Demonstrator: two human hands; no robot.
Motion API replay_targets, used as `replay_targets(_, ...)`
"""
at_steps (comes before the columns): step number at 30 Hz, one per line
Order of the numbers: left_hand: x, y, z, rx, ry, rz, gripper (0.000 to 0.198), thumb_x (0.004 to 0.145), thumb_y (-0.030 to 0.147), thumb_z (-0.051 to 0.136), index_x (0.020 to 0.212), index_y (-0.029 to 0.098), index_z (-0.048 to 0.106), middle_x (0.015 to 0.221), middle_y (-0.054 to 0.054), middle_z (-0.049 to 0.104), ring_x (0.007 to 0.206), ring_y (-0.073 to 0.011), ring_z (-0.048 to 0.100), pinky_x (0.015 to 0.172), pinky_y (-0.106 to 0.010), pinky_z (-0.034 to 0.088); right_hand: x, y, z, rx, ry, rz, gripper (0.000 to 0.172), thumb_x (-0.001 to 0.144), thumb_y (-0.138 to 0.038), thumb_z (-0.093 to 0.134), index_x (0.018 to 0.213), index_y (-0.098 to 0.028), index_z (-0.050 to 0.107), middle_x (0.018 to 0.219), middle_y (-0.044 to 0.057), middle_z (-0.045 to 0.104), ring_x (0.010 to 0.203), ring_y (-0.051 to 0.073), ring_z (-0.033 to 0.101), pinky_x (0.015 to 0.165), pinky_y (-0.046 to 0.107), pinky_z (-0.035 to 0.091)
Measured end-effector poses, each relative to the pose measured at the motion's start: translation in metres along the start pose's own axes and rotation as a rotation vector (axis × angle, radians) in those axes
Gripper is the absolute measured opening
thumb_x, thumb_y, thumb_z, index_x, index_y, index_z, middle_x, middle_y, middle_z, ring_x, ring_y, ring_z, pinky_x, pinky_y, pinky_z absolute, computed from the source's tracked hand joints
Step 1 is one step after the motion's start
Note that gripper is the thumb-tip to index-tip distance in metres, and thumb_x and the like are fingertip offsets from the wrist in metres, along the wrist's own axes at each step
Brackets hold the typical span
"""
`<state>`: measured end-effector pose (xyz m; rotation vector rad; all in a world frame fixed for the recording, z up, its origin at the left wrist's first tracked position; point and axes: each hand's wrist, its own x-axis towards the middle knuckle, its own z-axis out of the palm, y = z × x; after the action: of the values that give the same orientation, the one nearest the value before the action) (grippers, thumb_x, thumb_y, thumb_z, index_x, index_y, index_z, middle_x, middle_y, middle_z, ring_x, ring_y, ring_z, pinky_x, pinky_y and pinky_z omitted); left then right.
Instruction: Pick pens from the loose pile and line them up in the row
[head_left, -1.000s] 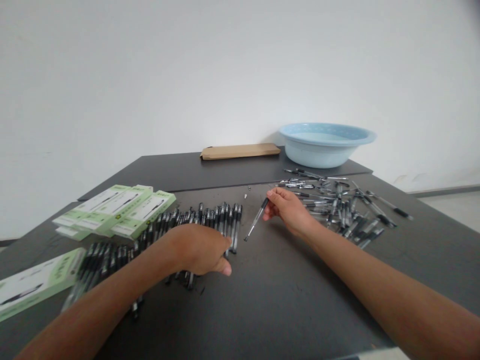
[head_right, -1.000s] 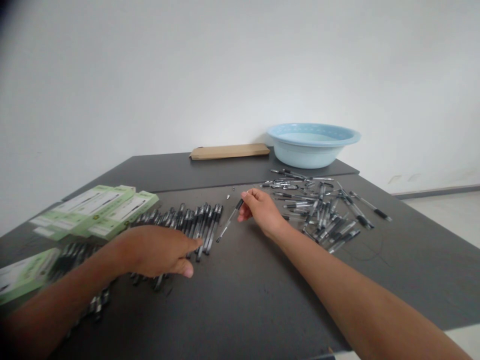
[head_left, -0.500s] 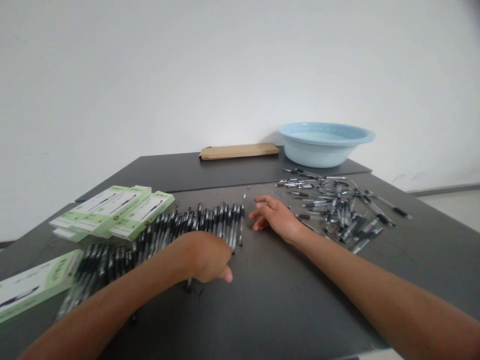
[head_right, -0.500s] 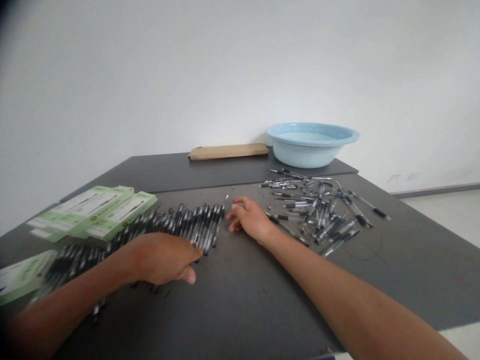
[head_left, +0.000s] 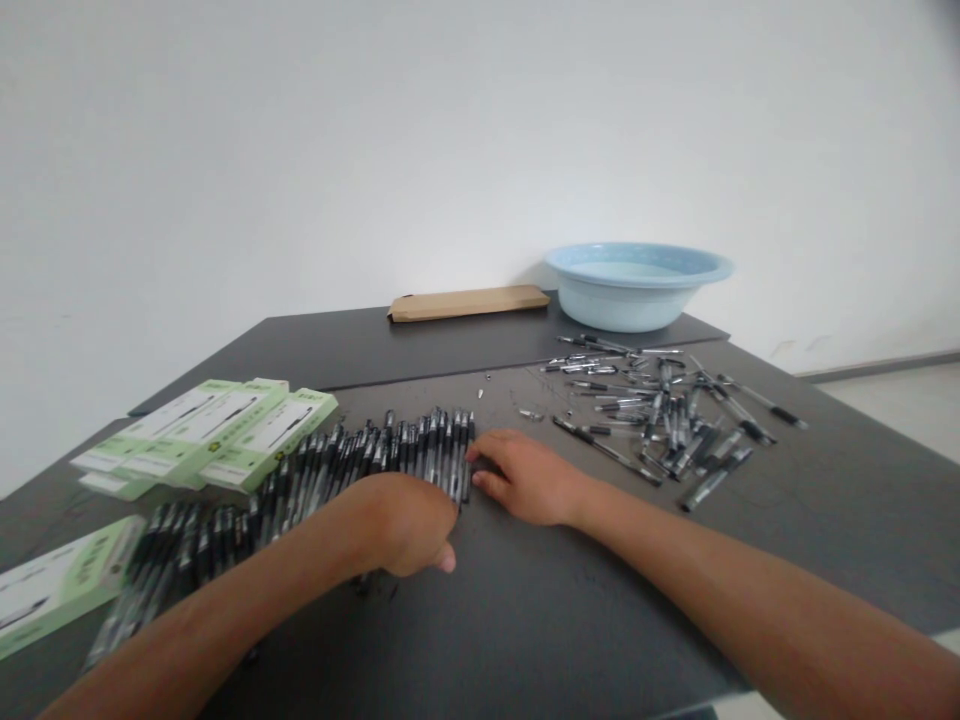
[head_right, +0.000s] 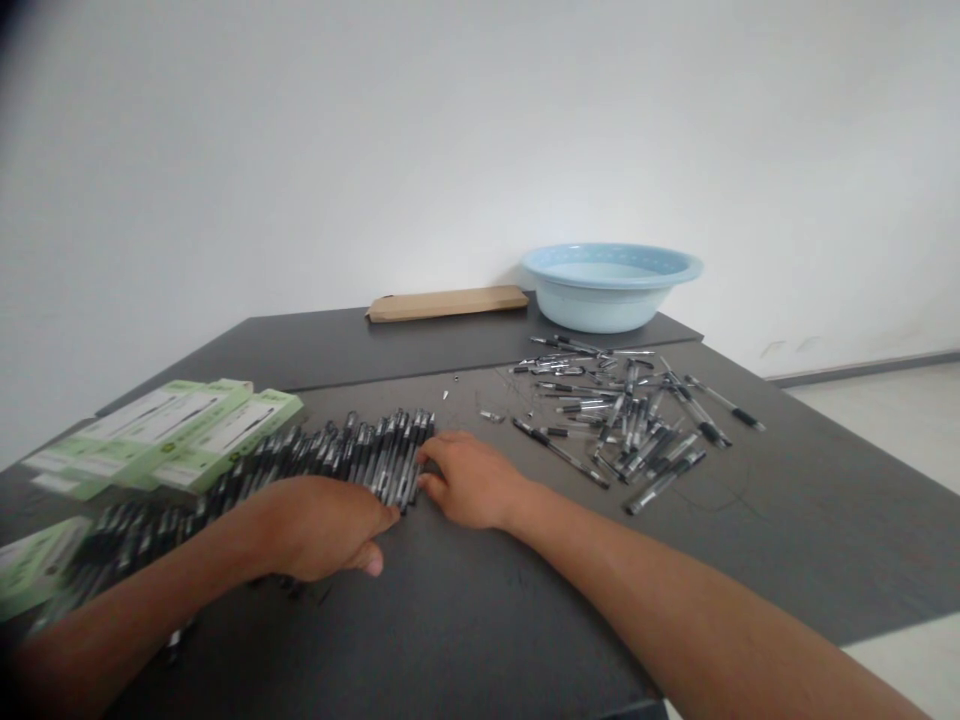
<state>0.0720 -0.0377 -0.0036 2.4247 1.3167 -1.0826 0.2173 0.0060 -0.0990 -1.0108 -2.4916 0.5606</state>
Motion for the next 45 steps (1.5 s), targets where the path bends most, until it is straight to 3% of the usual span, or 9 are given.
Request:
replay_targets(10,0.0,0.0,0.0,-0.034,-0.004,-0.02,0.034,0.084,0.031,0.055,0.111,0.013,0.065,0.103,-0.018,0.07,0.093,-0.0326,0.065,0.074,-0.037,0.05,0.001,0.0,-0.002,-0.111,-0.035,-0.06,0.025,0.087,-0.022,0.049,0.11,-0.02,0.061,0.102,0.008,0.059,0.096,0.02,0.054,0.079,0.03,0.039)
replay_targets(20,-0.002,0.003,-0.005,-0.034,-0.021,-0.024,0.034,0.084,0.029,0.054,0.111,0.012,0.065,0.105,-0.019,0.069,0.096,-0.0336,0.064,0.077,-0.039,0.051,0.008,-0.004,0.005,-0.337,-0.022,0.167,0.024,0.086,-0.04,0.045,0.098,-0.022,0.056,0.095,0.008,0.059,0.079,0.021,0.06,0.061,0.029,0.04)
replay_targets(27,-0.003,-0.003,0.001,-0.037,0.022,0.013,0.035,0.085,0.03,0.053,0.113,0.013,0.064,0.105,-0.018,0.069,0.095,-0.0324,0.064,0.078,-0.038,0.051,0.013,0.014,0.001,-0.302,0.036,0.485,0.023,0.081,-0.016,0.045,0.103,-0.014,0.05,0.092,0.015,0.064,0.079,0.025,0.063,0.061,0.031,0.041)
replay_targets(31,-0.007,-0.012,0.002,-0.035,0.045,-0.016,0.03,0.085,0.028,0.051,0.109,0.014,0.065,0.104,-0.016,0.069,0.095,-0.0304,0.064,0.078,-0.037,0.051,0.016,0.025,-0.014,-0.006,0.216,0.485,0.031,0.078,-0.017,0.049,0.109,-0.013,0.049,0.081,0.009,0.065,0.076,0.021,0.061,0.064,0.029,0.041)
replay_targets(35,-0.012,-0.023,0.002,-0.073,0.119,-0.019,0.034,0.086,0.03,0.049,0.114,0.016,0.061,0.108,-0.015,0.068,0.097,-0.0299,0.063,0.079,-0.037,0.049,0.021,0.023,-0.016,0.523,0.342,0.368,0.019,0.078,-0.014,0.045,0.096,-0.017,0.048,0.061,-0.002,0.055,0.052,0.012,0.053,0.05,0.023,0.04)
replay_targets(37,-0.011,-0.027,0.003,-0.096,0.145,-0.017,0.039,0.086,0.031,0.048,0.121,0.016,0.056,0.111,-0.015,0.067,0.099,-0.0296,0.062,0.08,-0.037,0.049,0.022,0.015,-0.011,0.806,0.324,0.321,0.015,0.077,-0.014,0.045,0.091,-0.019,0.045,0.054,-0.006,0.05,0.043,0.01,0.049,0.044,0.022,0.04)
replay_targets(40,-0.006,-0.03,0.002,-0.139,0.185,-0.03,0.049,0.086,0.034,0.048,0.13,0.013,0.045,0.118,-0.017,0.063,0.105,-0.0287,0.059,0.084,-0.036,0.047,0.021,0.001,0.001,1.141,0.186,0.234,0.017,0.074,-0.017,0.055,0.086,-0.019,0.043,0.053,-0.006,0.054,0.044,0.012,0.054,0.046,0.024,0.046)
replay_targets(43,0.003,-0.029,-0.001,-0.203,0.186,-0.016,0.048,0.084,0.036,0.05,0.127,0.014,0.047,0.112,-0.014,0.066,0.101,-0.0272,0.061,0.082,-0.034,0.047,0.019,-0.014,0.012,1.349,0.079,0.172,0.028,0.065,-0.025,0.07,0.08,-0.018,0.047,0.057,-0.004,0.058,0.05,0.012,0.059,0.052,0.027,0.05)
replay_targets(45,0.008,-0.029,-0.002,-0.244,0.185,0.015,0.047,0.082,0.034,0.052,0.125,0.015,0.048,0.106,-0.011,0.069,0.095,-0.0252,0.063,0.078,-0.032,0.048,0.019,-0.023,0.018,1.44,0.086,0.173,0.033,0.06,-0.03,0.076,0.075,-0.017,0.05,0.058,-0.004,0.059,0.05,0.01,0.057,0.052,0.025,0.05)
